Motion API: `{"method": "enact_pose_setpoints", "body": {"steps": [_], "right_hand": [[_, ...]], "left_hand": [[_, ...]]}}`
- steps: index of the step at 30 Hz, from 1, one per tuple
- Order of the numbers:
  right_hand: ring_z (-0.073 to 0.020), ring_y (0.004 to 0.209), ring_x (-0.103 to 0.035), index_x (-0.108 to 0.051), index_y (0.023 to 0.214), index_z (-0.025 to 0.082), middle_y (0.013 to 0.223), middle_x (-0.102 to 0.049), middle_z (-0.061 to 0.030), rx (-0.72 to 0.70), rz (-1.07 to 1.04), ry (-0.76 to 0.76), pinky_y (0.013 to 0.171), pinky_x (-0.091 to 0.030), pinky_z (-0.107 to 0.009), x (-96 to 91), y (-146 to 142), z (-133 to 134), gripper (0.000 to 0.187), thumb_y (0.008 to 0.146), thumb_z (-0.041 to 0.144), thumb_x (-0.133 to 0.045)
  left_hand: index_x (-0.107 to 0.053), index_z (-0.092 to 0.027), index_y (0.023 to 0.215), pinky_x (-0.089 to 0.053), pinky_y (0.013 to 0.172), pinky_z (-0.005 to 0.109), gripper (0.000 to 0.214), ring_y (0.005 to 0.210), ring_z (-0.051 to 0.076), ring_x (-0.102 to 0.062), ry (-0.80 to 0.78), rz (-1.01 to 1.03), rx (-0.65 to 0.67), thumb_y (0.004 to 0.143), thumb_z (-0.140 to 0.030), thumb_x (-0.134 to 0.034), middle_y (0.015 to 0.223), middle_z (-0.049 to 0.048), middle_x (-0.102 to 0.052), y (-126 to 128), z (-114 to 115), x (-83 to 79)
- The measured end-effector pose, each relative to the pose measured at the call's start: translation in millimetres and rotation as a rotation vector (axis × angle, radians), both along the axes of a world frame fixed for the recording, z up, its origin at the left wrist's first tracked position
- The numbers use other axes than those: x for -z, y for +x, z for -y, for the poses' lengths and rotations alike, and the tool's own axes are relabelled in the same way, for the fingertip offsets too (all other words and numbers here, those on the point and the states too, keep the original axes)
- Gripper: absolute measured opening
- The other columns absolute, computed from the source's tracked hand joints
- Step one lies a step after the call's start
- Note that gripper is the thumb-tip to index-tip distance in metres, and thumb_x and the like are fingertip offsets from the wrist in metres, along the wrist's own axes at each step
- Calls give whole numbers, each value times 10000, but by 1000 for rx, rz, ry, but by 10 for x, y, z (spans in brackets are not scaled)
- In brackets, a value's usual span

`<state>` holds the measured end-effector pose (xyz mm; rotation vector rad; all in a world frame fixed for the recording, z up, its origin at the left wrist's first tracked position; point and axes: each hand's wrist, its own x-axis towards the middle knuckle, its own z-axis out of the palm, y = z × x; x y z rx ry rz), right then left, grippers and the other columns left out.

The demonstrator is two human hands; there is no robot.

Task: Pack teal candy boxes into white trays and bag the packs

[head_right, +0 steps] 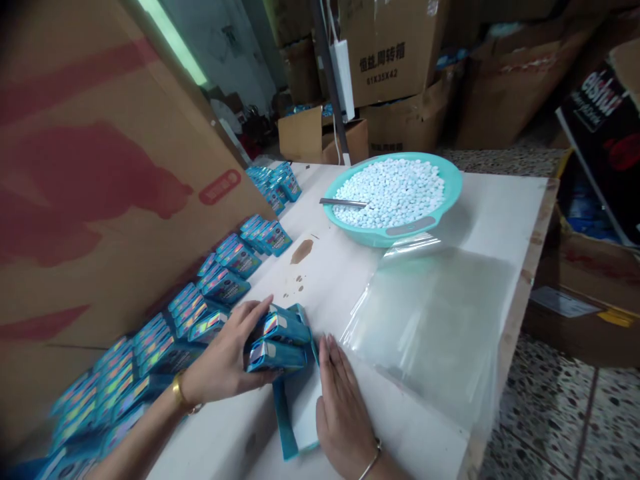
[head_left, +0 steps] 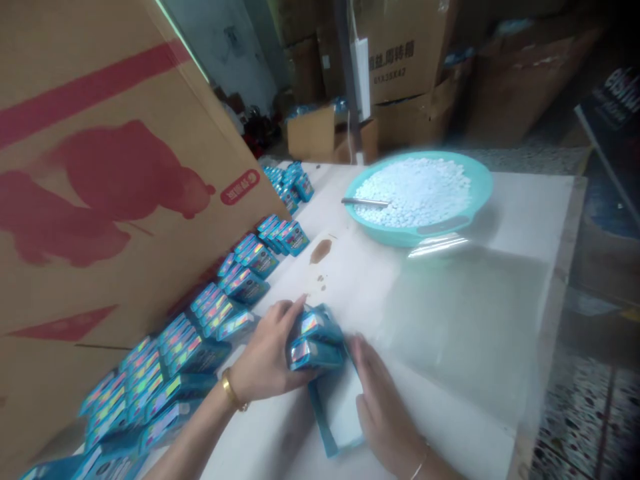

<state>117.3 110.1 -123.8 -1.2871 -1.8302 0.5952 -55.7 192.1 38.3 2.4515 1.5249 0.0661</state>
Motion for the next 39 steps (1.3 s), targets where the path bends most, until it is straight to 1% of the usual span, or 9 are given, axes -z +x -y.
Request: {"method": "enact_pose_setpoints", "body": {"steps": [8, 15, 19, 24, 27, 29, 31, 35, 39], "right_hand": [[-241, 1399, -162, 17, 1481, 156, 1523, -206, -55, -23, 78, 52, 1104, -321, -500, -50, 14, -36, 795, 756, -24, -254], [-265, 1406, -104, -71, 1482, 202, 1530, -180, -51, -93, 184, 39, 1098, -297, -542, -124, 51, -58, 783, 762, -22, -284], [-266, 1406, -95, -42, 1480, 205, 1530, -174, -53, -93, 188, 60, 1095, -309, -540, -87, 48, -47, 793, 763, -22, -290], [-246, 1402, -142, 58, 1470, 119, 1526, -176, -81, -57, 144, 84, 1106, -321, -506, -61, 32, -36, 794, 762, -17, -275], [-243, 1397, -169, 83, 1465, 106, 1531, -153, -83, -34, 141, 60, 1106, -329, -494, -83, 27, -25, 806, 752, -19, -270], [-244, 1395, -178, 100, 1461, 104, 1532, -145, -83, -37, 139, 57, 1104, -333, -496, -95, 27, -17, 811, 749, -17, -269], [-243, 1395, -176, 111, 1458, 99, 1533, -135, -84, -43, 142, 58, 1103, -334, -497, -96, 29, -9, 816, 745, -20, -267], [-239, 1392, -185, 93, 1463, 100, 1534, -122, -83, -52, 150, 77, 1096, -341, -488, -62, 39, -2, 807, 748, -27, -258], [-232, 1382, -219, 66, 1469, 107, 1525, -159, -82, -47, 140, 88, 1079, -367, -478, -37, 37, 2, 815, 735, -42, -257]], "left_hand": [[-263, -271, 1439, -422, 984, 454, 1003, 1158, 317, -459, -1, -145, 84, 560, -382, -731, 1285, 127, -416, 79, 31, -138], [-243, -253, 1444, -379, 1047, 477, 843, 1348, 345, -289, 1, -89, -39, 709, -343, -646, 1482, 145, -216, 131, 263, 40], [-451, -235, 1323, -325, 1074, 532, 616, 1373, 359, -235, -12, -106, -83, 744, -352, -624, 1478, 138, -268, 283, 179, 85], [-470, -222, 1271, -295, 1083, 528, 459, 1382, 305, -240, 113, -116, -37, 826, -317, -530, 1495, 126, -274, 310, 263, 317], [-366, -255, 1361, -117, 1079, 648, 596, 1408, 363, -86, 218, -258, 33, 796, -286, -556, 1537, 118, -161, 245, 333, 423], [-207, -231, 1443, -39, 1059, 683, 857, 1398, 414, -14, 266, -307, -35, 713, -366, -637, 1538, 151, -125, 208, 299, 438], [-100, -193, 1468, -71, 1060, 674, 1052, 1387, 444, -34, 242, -311, -88, 628, -434, -686, 1527, 184, -143, 187, 226, 436], [-119, -184, 1470, -253, 1071, 563, 1044, 1351, 401, -240, 170, -256, -97, 626, -433, -682, 1473, 200, -260, 189, 174, 446], [-81, -224, 1476, -214, 1071, 602, 1102, 1377, 416, -168, 63, -253, -123, 616, -556, -685, 1520, 173, -172, 151, 69, 276]]}}
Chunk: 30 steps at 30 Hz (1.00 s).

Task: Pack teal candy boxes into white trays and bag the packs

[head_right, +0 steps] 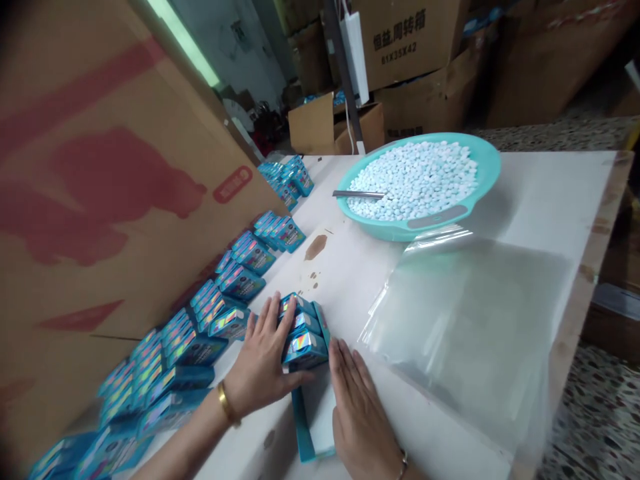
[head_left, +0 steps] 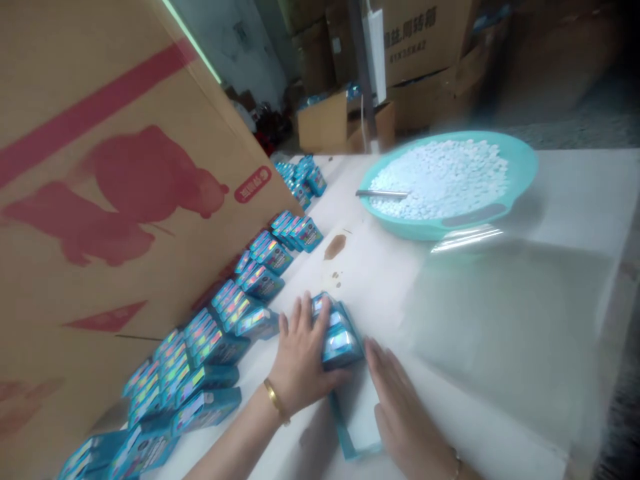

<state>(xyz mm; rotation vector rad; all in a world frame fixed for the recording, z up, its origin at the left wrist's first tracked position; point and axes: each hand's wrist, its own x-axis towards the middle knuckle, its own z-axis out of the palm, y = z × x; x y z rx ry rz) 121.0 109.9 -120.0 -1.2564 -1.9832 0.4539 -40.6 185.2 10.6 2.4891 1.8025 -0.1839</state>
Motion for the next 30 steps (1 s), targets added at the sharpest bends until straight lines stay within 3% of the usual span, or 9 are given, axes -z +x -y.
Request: {"method": "enact_pose_setpoints", "body": {"steps": [3, 6, 9, 11, 13, 15, 19, 24, 30], "right_hand": [[-232, 1382, -211, 49, 1471, 108, 1520, -160, -70, 20, 24, -18, 1073, -381, -455, 3, -15, 3, 861, 692, -58, -277], [-236, 1372, -234, 50, 1473, 128, 1515, -148, -51, 26, 39, -33, 1073, -388, -438, 45, -42, -15, 921, 642, -65, -297], [-255, 1339, -308, 109, 1461, 174, 1508, -134, -24, 15, 28, -26, 1057, -404, -464, 141, -78, -60, 989, 599, -72, -308], [-277, 1313, -352, 146, 1448, 204, 1502, -132, -9, 12, 14, -37, 1035, -423, -496, 200, -99, -89, 1000, 604, -71, -314], [-296, 1295, -378, 145, 1448, 219, 1497, -147, -2, 12, -6, -50, 1013, -439, -524, 228, -110, -105, 977, 634, -61, -317], [-303, 1289, -387, 127, 1454, 229, 1492, -174, 2, 11, -22, -54, 997, -450, -538, 223, -112, -110, 945, 665, -53, -311], [-302, 1279, -404, 122, 1456, 234, 1486, -207, -3, 20, -24, -45, 977, -467, -545, 175, -107, -109, 917, 695, -47, -307], [-302, 1277, -409, 121, 1459, 219, 1488, -193, -8, 21, -6, -46, 991, -457, -536, 168, -112, -108, 921, 691, -34, -321], [-285, 1299, -379, 131, 1455, 196, 1494, -184, -11, 15, 11, -35, 1016, -440, -508, 223, -122, -127, 988, 611, -55, -317]], "left_hand": [[0, -217, 1476, -241, 1112, 465, 986, 1393, 305, -207, -1, 98, 34, 751, -629, -527, 1537, 111, -169, -212, -515, -273], [-114, -167, 1469, -122, 1131, 497, 993, 1415, 341, -35, 289, -47, -102, 721, -667, -536, 1549, 123, -98, -626, -1325, -400], [-110, -114, 1464, -65, 1104, 563, 1148, 1401, 387, 59, 152, -263, -251, 612, -722, -580, 1543, 179, -2, -1066, -1988, -260], [-75, -88, 1463, -75, 1091, 580, 1199, 1401, 394, 40, 52, -325, -362, 585, -733, -575, 1537, 206, 8, -1257, -2202, -98], [-52, -90, 1463, -104, 1083, 584, 1187, 1400, 397, -38, 28, -334, -426, 596, -719, -563, 1533, 215, -47, -1341, -2253, 29], [-69, -109, 1462, -165, 1081, 547, 1137, 1374, 386, -182, 70, -320, -393, 616, -683, -566, 1505, 218, -178, -1354, -2227, 77], [-95, -99, 1451, -325, 1010, 445, 1186, 1260, 390, -372, 216, -283, -398, 556, -683, -610, 1395, 240, -340, -1347, -2235, 6], [-384, -150, 1320, -340, 970, 503, 1089, 1217, 419, -387, 174, -366, -517, 441, -746, -623, 1329, 212, -429, -1377, -2409, -9], [-184, -180, 1431, -316, 985, 512, 1200, 1184, 398, -460, 189, -291, -556, 449, -652, -688, 1310, 225, -448, -1242, -2364, 50]]}}
